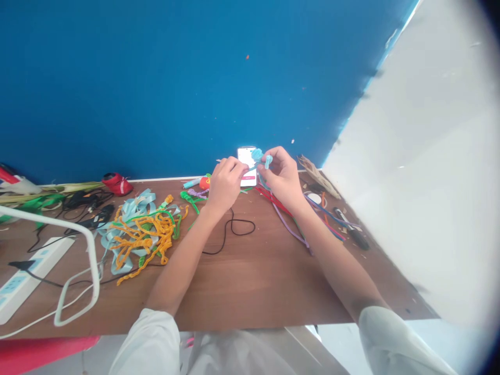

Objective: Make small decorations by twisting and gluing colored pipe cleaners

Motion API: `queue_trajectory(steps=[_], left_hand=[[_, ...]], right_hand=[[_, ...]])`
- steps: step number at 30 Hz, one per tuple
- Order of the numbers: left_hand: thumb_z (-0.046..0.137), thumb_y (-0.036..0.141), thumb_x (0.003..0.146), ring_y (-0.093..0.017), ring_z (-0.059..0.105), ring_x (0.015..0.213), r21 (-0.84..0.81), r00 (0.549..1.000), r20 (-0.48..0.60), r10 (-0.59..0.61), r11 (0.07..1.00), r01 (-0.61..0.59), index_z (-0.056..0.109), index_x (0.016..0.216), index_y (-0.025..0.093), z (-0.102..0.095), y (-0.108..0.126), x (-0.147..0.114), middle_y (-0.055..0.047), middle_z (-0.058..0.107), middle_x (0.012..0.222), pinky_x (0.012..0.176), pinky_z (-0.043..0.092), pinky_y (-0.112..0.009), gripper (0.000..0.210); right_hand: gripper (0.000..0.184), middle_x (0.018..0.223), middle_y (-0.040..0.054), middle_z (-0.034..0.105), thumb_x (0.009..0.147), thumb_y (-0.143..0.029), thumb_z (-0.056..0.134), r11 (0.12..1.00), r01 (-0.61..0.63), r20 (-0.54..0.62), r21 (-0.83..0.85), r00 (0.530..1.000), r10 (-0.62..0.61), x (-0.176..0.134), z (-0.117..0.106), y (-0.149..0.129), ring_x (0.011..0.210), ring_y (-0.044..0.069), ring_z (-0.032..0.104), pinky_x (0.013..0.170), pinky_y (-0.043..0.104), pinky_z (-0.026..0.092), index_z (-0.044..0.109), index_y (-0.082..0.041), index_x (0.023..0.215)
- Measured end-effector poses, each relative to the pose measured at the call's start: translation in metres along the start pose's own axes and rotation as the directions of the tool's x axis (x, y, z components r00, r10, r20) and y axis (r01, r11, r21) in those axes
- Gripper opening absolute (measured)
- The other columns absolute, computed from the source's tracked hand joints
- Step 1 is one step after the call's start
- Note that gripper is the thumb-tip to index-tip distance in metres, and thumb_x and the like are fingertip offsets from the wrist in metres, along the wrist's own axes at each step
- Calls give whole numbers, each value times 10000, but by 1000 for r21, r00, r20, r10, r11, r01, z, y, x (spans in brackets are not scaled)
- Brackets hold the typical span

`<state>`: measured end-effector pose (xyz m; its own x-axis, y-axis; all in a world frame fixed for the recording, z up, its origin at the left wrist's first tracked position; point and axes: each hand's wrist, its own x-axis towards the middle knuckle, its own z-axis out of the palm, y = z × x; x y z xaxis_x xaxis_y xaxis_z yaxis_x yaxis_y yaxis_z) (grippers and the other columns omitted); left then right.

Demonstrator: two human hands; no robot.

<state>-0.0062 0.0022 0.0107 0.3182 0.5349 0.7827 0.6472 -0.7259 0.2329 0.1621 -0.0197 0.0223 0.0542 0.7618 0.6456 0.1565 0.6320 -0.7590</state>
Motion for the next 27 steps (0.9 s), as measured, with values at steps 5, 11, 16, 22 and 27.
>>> queue_trajectory(steps=[5,11,16,22,27], left_hand=[[491,472,960,-168,569,758,-563,916,352,-193,738,372,591,792,199,1,2,-1,-32,591,759,680,461,-304,336],[687,566,803,-163,599,724,-766,791,605,-87,206,609,569,744,197,5,1,-5,-45,581,761,637,489,-301,392],[666,461,862,-143,608,752,-747,899,405,-166,507,430,644,869,200,11,0,-3,-29,661,848,687,483,-276,262],[555,399,958,-211,626,988,-155,1000,11,-17,988,19,678,1027,221,4,0,-5,-72,728,1041,856,447,-343,228],[523,450,969,-230,637,919,80,994,-61,89,993,-84,694,991,222,9,-4,-13,-81,752,961,815,392,-373,286]], right_hand=[[140,838,-9,545,861,-300,646,998,59,48,-30,997,-57,3,-2,7,757,139,519,661,288,418,521,-236,867],[273,830,-6,531,837,-435,695,982,-36,159,186,987,6,2,-1,4,731,163,541,637,317,457,489,-263,889],[196,821,-16,526,843,-347,683,997,15,80,74,997,-21,4,-4,9,697,136,491,618,285,414,515,-252,881],[123,804,-25,522,829,-232,636,999,33,34,6,999,-33,5,-3,12,691,118,478,610,268,369,518,-234,860],[117,843,-15,543,836,-175,609,999,34,-2,-29,999,-34,2,0,8,712,124,497,617,272,387,526,-239,887]])
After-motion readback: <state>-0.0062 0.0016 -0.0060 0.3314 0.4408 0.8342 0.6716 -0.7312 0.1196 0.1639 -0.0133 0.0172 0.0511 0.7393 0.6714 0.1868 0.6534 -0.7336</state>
